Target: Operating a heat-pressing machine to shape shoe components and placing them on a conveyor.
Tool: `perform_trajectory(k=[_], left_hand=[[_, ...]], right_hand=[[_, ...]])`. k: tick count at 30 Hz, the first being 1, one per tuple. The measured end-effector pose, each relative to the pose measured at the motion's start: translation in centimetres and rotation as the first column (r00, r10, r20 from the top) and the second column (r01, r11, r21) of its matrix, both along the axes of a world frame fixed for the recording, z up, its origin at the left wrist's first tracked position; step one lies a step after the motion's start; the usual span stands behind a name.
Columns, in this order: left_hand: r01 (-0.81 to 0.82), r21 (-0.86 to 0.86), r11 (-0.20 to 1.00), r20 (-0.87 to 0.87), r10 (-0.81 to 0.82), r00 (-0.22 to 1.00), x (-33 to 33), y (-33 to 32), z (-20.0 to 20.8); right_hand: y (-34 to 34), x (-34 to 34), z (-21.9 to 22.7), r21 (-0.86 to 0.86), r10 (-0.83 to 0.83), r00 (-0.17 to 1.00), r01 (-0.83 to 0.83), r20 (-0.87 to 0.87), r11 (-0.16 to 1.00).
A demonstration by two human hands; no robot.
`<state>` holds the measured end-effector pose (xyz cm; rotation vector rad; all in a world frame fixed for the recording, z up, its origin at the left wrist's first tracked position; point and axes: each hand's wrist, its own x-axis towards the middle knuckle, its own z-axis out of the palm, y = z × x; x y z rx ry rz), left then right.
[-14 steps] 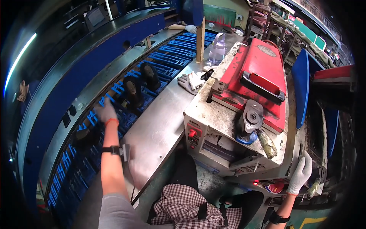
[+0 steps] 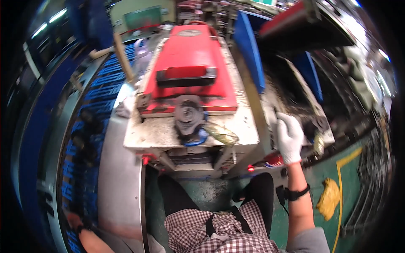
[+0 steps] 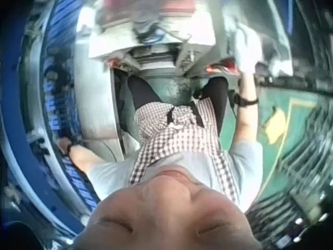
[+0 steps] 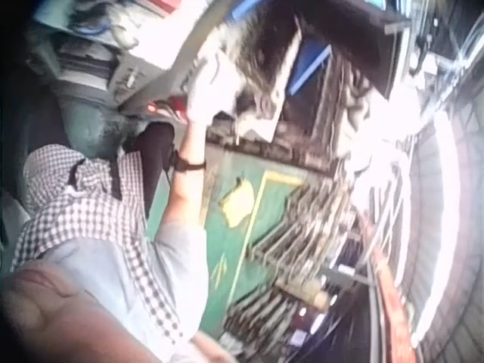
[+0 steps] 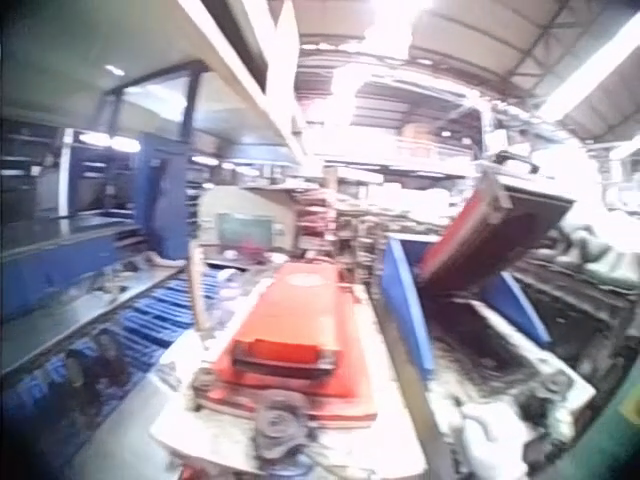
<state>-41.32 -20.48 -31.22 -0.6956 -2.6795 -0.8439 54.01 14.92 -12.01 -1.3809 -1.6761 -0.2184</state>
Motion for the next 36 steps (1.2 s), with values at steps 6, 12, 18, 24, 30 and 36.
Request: perform_trajectory(k=[6,12,18,24,30,36], left_hand=[[-0.576,0.697,0.428,0.706,-0.272,0.654,10.9,2.1,8.8],[-0.691,0.698,0.187,0.656,-0.553,0.514,27.4,5.2,16.0],[-0.039,0.930,0.364,0.366,-0.922,0.125,42.3,9.5,23.4],[-0.176,0.946,0.272,0.124,-0.806,-0.579,58.5,19.8,29.1],[0.163,0.945,0.282,0.309,-0.617,-0.724,70.3,28.0,32.2],[0.462,0.812,-0.356,-0.018,-0.807,-0.591,76.9,37.5,35.8]], right_hand=[[-0.1,-0.4,0.2,0.014,-0.035,0.999,0.035,-0.008,0.999],[-0.1,-0.7,0.7,-0.018,0.052,0.970,-0.058,-0.237,0.998],[-4.8,-5.5,3.5,0.050,0.522,0.809,-0.530,-0.270,0.847],[-9.0,-11.0,8.6,-0.152,0.687,0.184,-0.982,-0.703,0.108],[-8.8,-5.3,13.2,0.069,0.432,0.178,-0.865,-0.884,0.498],[-1.0,7.3,17.8,-0.022,0.311,0.185,-0.888,-0.932,0.460]])
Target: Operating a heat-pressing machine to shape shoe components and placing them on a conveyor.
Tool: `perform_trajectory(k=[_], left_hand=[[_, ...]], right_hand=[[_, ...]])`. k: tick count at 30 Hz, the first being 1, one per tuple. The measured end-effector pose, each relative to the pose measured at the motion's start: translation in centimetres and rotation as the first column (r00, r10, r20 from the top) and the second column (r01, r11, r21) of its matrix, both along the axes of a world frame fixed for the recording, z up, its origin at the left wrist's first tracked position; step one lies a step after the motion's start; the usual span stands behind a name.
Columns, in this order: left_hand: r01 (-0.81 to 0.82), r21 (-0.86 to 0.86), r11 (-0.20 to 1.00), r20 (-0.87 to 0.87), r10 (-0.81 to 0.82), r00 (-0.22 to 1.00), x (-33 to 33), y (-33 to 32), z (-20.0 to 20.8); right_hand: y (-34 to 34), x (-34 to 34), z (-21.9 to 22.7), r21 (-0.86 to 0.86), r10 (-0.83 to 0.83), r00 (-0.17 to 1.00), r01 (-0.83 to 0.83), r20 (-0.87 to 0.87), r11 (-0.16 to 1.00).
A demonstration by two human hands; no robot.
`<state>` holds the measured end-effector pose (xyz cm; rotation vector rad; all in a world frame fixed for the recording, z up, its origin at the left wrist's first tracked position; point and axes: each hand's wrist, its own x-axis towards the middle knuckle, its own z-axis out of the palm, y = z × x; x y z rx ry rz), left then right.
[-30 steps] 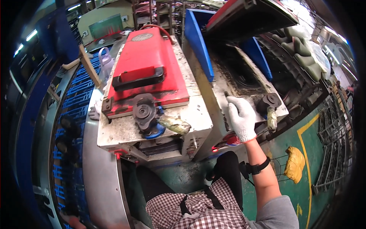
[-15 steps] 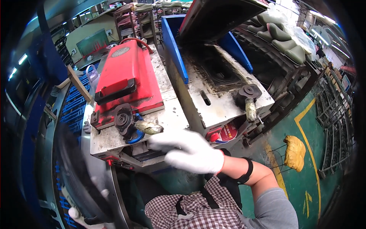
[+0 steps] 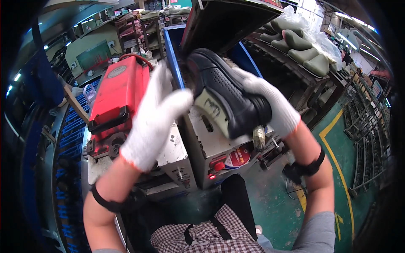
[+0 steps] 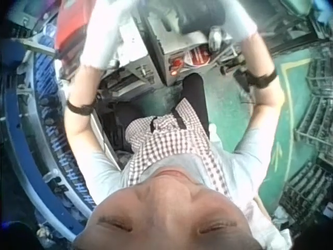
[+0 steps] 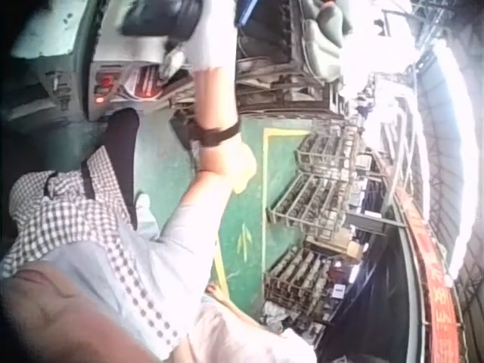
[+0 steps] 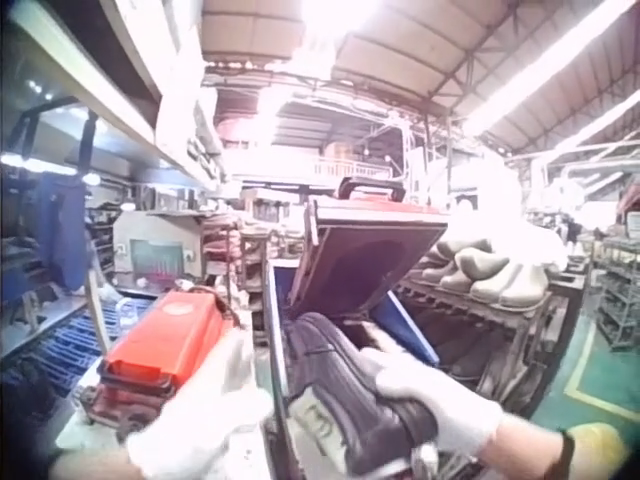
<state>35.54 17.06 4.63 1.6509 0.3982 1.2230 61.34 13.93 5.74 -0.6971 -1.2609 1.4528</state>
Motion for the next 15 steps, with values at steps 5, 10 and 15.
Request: perform_trajectory(k=[5,10,15], left_hand=[[-0.415,0.461,0.784,-0.113,0.516,0.849,4.6,9.0,7.0],[-0.164,0.612,0.774,-0.076,0.264,0.961,9.1,13.3,13.4],[-0.202,0.591,0.781,-0.040,0.278,0.960,12.2,15.6,15.2]], right_hand=[[9.9,6.1,-0.6,0.250,-0.448,0.591,0.389,0.671,0.887],[18.4,7.0,-3.2,0.399,-0.474,0.120,0.387,0.872,0.832],[20.6,6.5,-6.4,0.394,-0.387,-0.094,0.346,0.917,0.851]])
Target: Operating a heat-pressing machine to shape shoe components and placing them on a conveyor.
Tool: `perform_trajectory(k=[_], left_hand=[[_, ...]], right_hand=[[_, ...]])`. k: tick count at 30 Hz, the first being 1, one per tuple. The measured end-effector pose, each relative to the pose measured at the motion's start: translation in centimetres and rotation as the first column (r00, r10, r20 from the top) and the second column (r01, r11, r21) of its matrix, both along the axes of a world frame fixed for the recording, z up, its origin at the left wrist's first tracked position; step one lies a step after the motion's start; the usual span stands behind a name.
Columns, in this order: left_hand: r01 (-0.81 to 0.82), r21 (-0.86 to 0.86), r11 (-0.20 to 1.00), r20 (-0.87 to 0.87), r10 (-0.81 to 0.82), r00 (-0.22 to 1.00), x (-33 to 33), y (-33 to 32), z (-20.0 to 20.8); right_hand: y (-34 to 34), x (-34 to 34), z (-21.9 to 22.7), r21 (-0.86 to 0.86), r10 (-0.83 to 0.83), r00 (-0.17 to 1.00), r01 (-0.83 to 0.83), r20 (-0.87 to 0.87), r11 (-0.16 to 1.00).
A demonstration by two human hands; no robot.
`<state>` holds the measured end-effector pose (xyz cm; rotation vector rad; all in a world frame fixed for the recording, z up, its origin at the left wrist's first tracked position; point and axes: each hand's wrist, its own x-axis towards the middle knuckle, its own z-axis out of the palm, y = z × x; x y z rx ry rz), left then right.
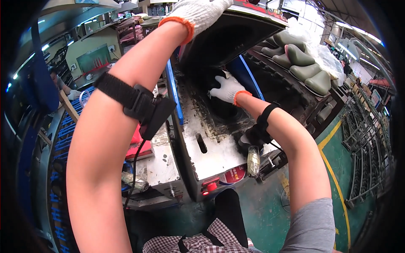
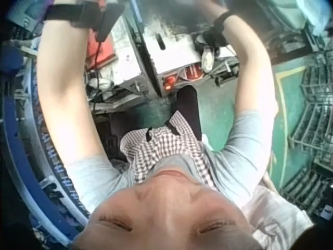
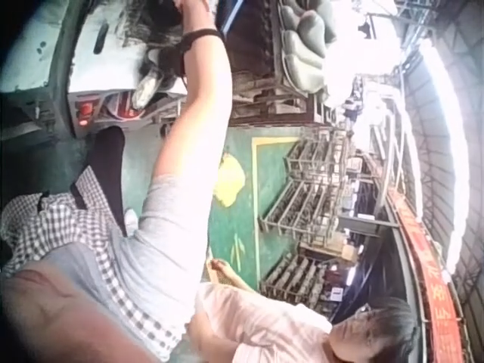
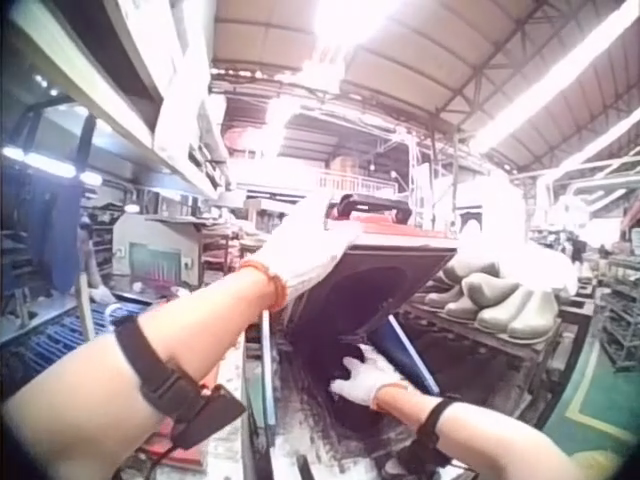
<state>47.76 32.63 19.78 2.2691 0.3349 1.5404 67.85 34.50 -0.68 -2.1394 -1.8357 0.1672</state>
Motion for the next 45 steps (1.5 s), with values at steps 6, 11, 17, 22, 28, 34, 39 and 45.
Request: perform_trajectory(k=[6,11,17,22,28,34,39,45], left_hand=[[-0.393,0.300,0.869,-0.114,0.442,0.890,0.4,3.0,1.4],[-0.460,0.537,0.707,-0.278,0.664,0.694,1.2,2.8,1.9],[-0.502,0.681,0.533,-0.176,0.785,0.595,1.5,1.0,-0.1],[-0.390,0.870,0.302,-0.073,0.861,0.503,1.2,-0.1,-3.4],[-0.551,0.363,0.751,0.001,0.591,0.807,1.8,-2.6,-9.3],[-0.629,0.245,0.738,-0.254,0.675,0.693,2.3,-5.9,-15.5],[-0.611,0.283,0.739,-0.260,0.672,0.693,2.2,-7.3,-22.3],[-0.595,0.296,0.747,-0.311,0.664,0.680,2.0,-7.8,-27.8]], right_hand=[[0.4,0.2,-0.9,-0.237,0.073,0.991,-0.044,0.116,0.971],[0.0,1.2,-0.6,-0.292,0.167,0.964,-0.102,0.206,0.951],[-0.2,2.0,-1.3,-0.261,0.210,0.959,-0.156,0.192,0.953],[-3.8,1.2,1.1,-0.225,0.205,0.972,-0.175,0.117,0.959],[-21.5,1.0,4.1,-0.031,0.514,0.858,-0.513,0.012,0.858],[-29.1,-3.5,-2.9,0.482,0.345,0.937,-0.326,0.050,0.813],[-29.2,-5.3,-8.3,0.620,0.229,0.973,-0.194,0.022,0.761],[-28.7,-4.7,-9.4,0.707,0.258,0.966,-0.182,-0.002,0.684]])
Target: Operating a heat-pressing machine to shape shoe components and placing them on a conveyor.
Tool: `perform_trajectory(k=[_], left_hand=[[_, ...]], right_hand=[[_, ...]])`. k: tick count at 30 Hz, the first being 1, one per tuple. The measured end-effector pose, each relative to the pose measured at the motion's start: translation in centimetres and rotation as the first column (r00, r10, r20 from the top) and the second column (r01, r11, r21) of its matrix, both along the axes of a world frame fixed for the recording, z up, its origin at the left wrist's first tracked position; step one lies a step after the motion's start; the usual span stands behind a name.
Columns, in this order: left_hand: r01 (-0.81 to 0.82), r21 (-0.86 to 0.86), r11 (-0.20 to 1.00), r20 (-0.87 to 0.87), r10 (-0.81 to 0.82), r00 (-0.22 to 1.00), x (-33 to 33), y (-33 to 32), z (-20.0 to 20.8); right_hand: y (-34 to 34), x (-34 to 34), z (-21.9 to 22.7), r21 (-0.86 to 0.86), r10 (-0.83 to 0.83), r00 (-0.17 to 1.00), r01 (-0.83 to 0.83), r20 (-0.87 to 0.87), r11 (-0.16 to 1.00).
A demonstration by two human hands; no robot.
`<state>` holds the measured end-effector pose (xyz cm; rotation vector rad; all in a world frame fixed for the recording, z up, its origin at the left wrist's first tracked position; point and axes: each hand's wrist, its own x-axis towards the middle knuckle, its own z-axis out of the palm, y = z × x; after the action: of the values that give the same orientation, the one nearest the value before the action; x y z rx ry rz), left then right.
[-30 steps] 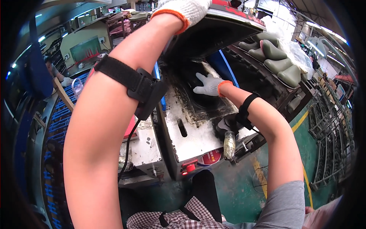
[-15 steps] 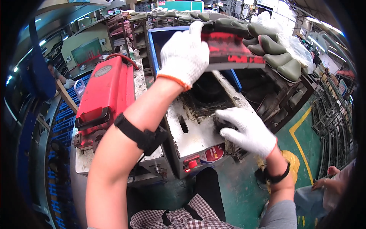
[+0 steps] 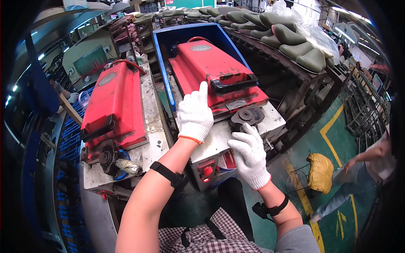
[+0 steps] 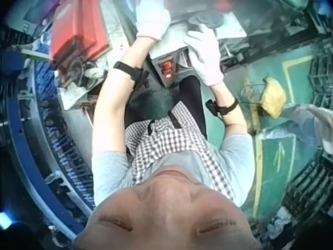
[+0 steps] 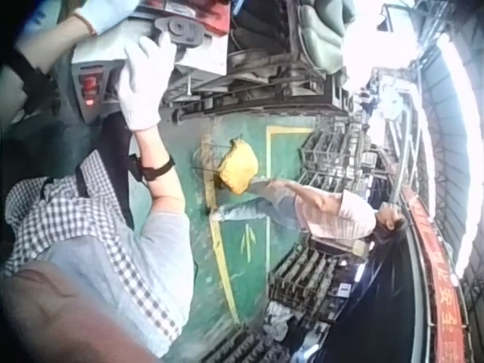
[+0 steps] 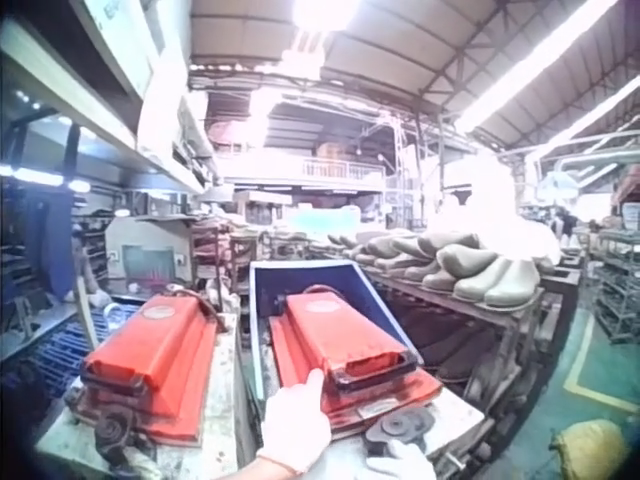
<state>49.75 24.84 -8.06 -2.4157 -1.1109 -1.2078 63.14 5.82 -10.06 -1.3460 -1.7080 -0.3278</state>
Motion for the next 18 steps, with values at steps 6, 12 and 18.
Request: perform_trajectory(k=[6,12,18], left_hand=[[0.006,0.000,1.000,-0.013,-0.006,1.000,0.0,0.1,-1.7],[-0.004,-0.035,0.999,-0.023,0.003,1.000,0.0,0.0,-2.0],[-0.040,-0.019,0.999,-0.059,0.039,0.998,0.3,-0.4,-1.0]], right_hand=[[0.1,3.8,-1.1,0.151,0.007,1.000,-0.008,0.011,0.988],[3.6,11.0,0.5,0.249,-0.334,0.941,0.336,-0.049,0.908],[8.2,8.4,6.0,0.184,-0.148,0.965,0.108,0.219,0.977]])
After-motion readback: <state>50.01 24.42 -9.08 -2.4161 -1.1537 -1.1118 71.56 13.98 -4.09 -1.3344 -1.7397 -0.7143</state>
